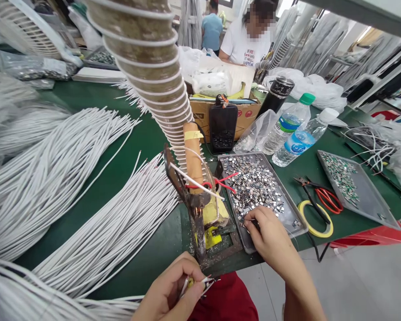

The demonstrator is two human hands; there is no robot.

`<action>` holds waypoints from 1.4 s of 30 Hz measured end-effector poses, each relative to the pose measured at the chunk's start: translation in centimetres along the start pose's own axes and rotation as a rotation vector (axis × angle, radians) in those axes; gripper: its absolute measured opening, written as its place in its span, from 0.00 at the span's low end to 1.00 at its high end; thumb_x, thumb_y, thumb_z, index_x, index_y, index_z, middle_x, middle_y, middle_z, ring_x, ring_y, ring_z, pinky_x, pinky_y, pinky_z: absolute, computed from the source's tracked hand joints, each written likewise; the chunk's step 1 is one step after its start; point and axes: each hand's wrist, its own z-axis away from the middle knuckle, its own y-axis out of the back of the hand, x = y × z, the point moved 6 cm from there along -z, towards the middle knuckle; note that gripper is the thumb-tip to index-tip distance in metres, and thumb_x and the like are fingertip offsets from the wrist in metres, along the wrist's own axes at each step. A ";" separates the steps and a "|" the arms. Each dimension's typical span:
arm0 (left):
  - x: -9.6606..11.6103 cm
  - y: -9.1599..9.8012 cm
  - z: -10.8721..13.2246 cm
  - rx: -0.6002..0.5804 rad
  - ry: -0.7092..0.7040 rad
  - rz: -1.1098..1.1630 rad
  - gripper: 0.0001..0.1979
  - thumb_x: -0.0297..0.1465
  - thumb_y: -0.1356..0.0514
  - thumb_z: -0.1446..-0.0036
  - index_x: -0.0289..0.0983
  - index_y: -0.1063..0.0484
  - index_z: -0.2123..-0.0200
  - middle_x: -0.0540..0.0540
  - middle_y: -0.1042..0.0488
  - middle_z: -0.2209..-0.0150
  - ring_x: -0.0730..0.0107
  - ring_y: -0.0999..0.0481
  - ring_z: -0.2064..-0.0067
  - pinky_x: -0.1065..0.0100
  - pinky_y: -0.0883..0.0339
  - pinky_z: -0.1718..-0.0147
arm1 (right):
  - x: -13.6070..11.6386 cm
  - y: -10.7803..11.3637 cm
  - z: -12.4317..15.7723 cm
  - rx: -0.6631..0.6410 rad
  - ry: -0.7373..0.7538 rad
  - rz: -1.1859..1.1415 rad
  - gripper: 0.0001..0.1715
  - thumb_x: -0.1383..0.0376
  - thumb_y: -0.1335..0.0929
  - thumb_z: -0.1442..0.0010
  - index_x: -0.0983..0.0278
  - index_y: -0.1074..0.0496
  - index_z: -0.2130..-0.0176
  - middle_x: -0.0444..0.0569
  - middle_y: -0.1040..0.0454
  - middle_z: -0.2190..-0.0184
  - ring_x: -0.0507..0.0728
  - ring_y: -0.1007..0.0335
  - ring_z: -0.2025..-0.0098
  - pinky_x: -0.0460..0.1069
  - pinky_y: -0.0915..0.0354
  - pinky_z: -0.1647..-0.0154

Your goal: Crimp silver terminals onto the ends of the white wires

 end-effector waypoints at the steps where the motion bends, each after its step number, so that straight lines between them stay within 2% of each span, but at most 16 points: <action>1: 0.2 0.1 0.0 0.007 0.004 0.006 0.11 0.37 0.41 0.29 0.39 0.25 0.63 0.50 0.32 0.64 0.67 0.36 0.66 0.67 0.45 0.66 | -0.2 0.2 0.1 0.030 0.005 -0.004 0.09 0.61 0.34 0.30 0.57 0.28 0.65 0.48 0.21 0.64 0.60 0.22 0.61 0.54 0.27 0.59; 4: 0.9 0.5 0.1 0.034 -0.006 0.007 0.09 0.35 0.40 0.29 0.39 0.25 0.63 0.51 0.33 0.65 0.67 0.37 0.67 0.67 0.44 0.66 | -1.8 0.9 1.2 0.139 0.017 -0.035 0.07 0.63 0.36 0.28 0.57 0.29 0.60 0.50 0.20 0.60 0.60 0.21 0.56 0.53 0.26 0.55; 6: 1.5 0.7 0.1 0.054 -0.039 0.007 0.09 0.34 0.40 0.29 0.40 0.25 0.64 0.51 0.33 0.65 0.66 0.37 0.66 0.67 0.43 0.65 | -3.7 1.1 2.3 0.179 0.049 -0.126 0.06 0.66 0.35 0.27 0.56 0.30 0.58 0.47 0.20 0.62 0.56 0.20 0.60 0.48 0.25 0.59; 10: 2.2 1.0 -0.3 0.104 -0.129 0.031 0.11 0.36 0.39 0.28 0.41 0.24 0.65 0.50 0.32 0.64 0.66 0.35 0.65 0.68 0.40 0.63 | -7.8 0.2 4.0 0.127 0.186 -0.351 0.09 0.72 0.33 0.31 0.56 0.28 0.59 0.44 0.20 0.67 0.53 0.21 0.67 0.45 0.25 0.63; 14: 2.0 0.6 -0.6 0.085 -0.225 0.067 0.12 0.40 0.38 0.28 0.41 0.24 0.65 0.48 0.28 0.61 0.67 0.32 0.65 0.70 0.37 0.63 | -9.8 -0.7 4.5 0.132 0.248 -0.423 0.08 0.72 0.32 0.32 0.58 0.27 0.59 0.42 0.20 0.69 0.51 0.23 0.69 0.43 0.24 0.65; 17: 1.8 0.0 -0.7 0.058 -0.163 0.173 0.12 0.40 0.36 0.29 0.40 0.24 0.65 0.48 0.24 0.62 0.68 0.27 0.63 0.72 0.34 0.60 | -10.2 -1.0 4.4 0.153 0.263 -0.445 0.08 0.72 0.32 0.33 0.58 0.27 0.59 0.41 0.21 0.70 0.50 0.23 0.69 0.43 0.25 0.64; 21: 2.5 -0.2 -0.6 0.115 0.005 0.296 0.12 0.38 0.30 0.35 0.39 0.25 0.67 0.48 0.21 0.62 0.68 0.23 0.60 0.73 0.31 0.57 | -10.3 -1.0 4.6 0.164 0.279 -0.487 0.11 0.74 0.31 0.35 0.58 0.26 0.57 0.42 0.21 0.70 0.51 0.24 0.69 0.44 0.24 0.66; 25: 3.4 -0.1 -0.7 0.145 0.068 0.353 0.17 0.43 0.26 0.40 0.38 0.24 0.69 0.48 0.21 0.64 0.68 0.23 0.61 0.72 0.30 0.58 | -9.6 -0.9 5.6 0.209 0.252 -0.366 0.12 0.72 0.31 0.34 0.56 0.25 0.54 0.44 0.22 0.68 0.54 0.23 0.68 0.48 0.21 0.64; 28: 3.5 -0.1 -0.9 0.141 0.085 0.396 0.20 0.48 0.26 0.41 0.37 0.24 0.69 0.48 0.21 0.63 0.70 0.25 0.63 0.73 0.31 0.59 | -9.1 -1.0 6.3 0.239 0.278 -0.294 0.14 0.71 0.31 0.33 0.55 0.26 0.51 0.47 0.20 0.63 0.55 0.18 0.65 0.47 0.19 0.64; 32: 3.5 -0.1 -1.3 0.131 0.069 0.420 0.20 0.46 0.27 0.40 0.37 0.24 0.69 0.49 0.21 0.63 0.70 0.25 0.63 0.74 0.32 0.59 | -9.1 -1.3 6.7 0.307 0.309 -0.262 0.12 0.72 0.31 0.35 0.57 0.27 0.54 0.48 0.18 0.61 0.54 0.15 0.62 0.46 0.18 0.61; 38: 3.1 0.1 -1.6 0.130 0.058 0.432 0.17 0.43 0.27 0.37 0.37 0.26 0.68 0.48 0.20 0.61 0.69 0.25 0.61 0.72 0.32 0.58 | -9.7 -1.0 6.3 0.369 0.334 -0.184 0.13 0.73 0.29 0.37 0.57 0.26 0.55 0.48 0.16 0.61 0.56 0.14 0.63 0.46 0.17 0.63; 42: 3.6 0.1 -1.7 0.116 0.055 0.439 0.16 0.41 0.27 0.37 0.37 0.26 0.68 0.48 0.20 0.61 0.69 0.25 0.62 0.73 0.32 0.59 | -10.7 -0.8 6.1 0.404 0.338 -0.166 0.12 0.73 0.29 0.37 0.57 0.26 0.56 0.47 0.17 0.63 0.54 0.15 0.65 0.45 0.18 0.64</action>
